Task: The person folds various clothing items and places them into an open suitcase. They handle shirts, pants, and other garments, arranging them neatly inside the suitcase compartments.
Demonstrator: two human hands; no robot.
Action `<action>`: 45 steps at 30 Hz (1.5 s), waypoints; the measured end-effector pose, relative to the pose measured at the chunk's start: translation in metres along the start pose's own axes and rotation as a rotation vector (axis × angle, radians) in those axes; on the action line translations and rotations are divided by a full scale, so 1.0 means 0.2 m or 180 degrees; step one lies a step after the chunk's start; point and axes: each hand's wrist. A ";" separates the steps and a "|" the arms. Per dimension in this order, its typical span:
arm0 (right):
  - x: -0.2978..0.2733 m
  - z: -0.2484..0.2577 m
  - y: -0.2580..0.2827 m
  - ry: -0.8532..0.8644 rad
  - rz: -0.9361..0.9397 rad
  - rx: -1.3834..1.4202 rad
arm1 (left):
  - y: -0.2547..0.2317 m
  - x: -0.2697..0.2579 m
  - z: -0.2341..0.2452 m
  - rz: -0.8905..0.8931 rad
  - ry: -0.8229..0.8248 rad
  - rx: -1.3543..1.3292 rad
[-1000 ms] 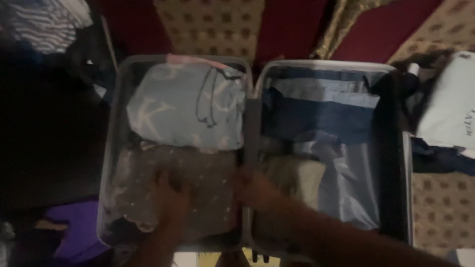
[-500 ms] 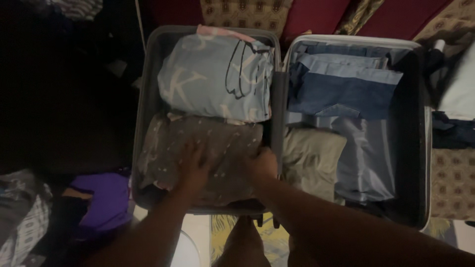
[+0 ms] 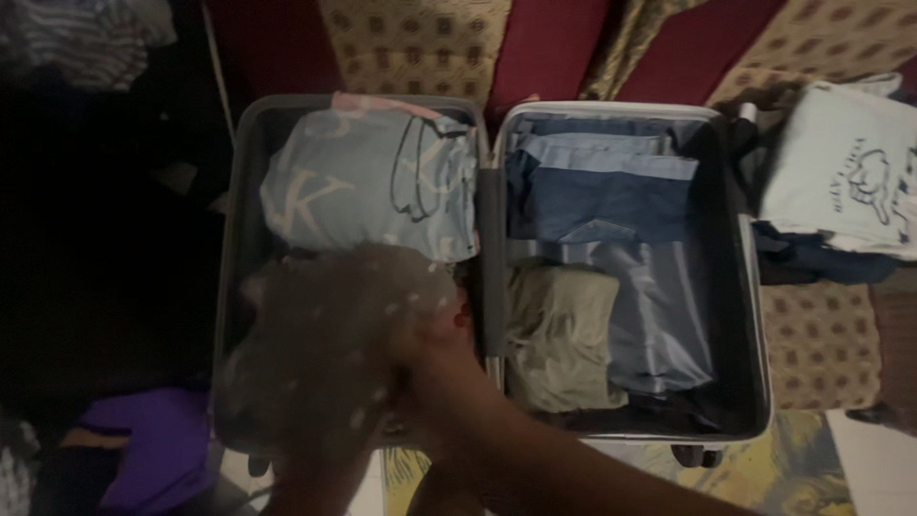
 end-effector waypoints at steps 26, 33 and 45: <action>-0.28 2.22 0.27 -0.0946 0.0507 0.1127 | 0.84 0.32 -2.21 0.2431 0.2382 0.0940; -0.37 2.20 0.41 -0.0813 0.0138 -0.0238 | 1.22 0.31 -2.31 0.1294 0.1908 0.1974; -0.29 2.07 0.65 -0.1745 0.0034 -0.5455 | 0.80 0.06 -2.39 -0.1391 0.2518 0.4838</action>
Point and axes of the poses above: each hand's wrist, its own x-axis towards the middle knuckle, its own z-axis out of the back of the hand, y = z × x, and after that the axes turned 5 degrees about x, right-handed
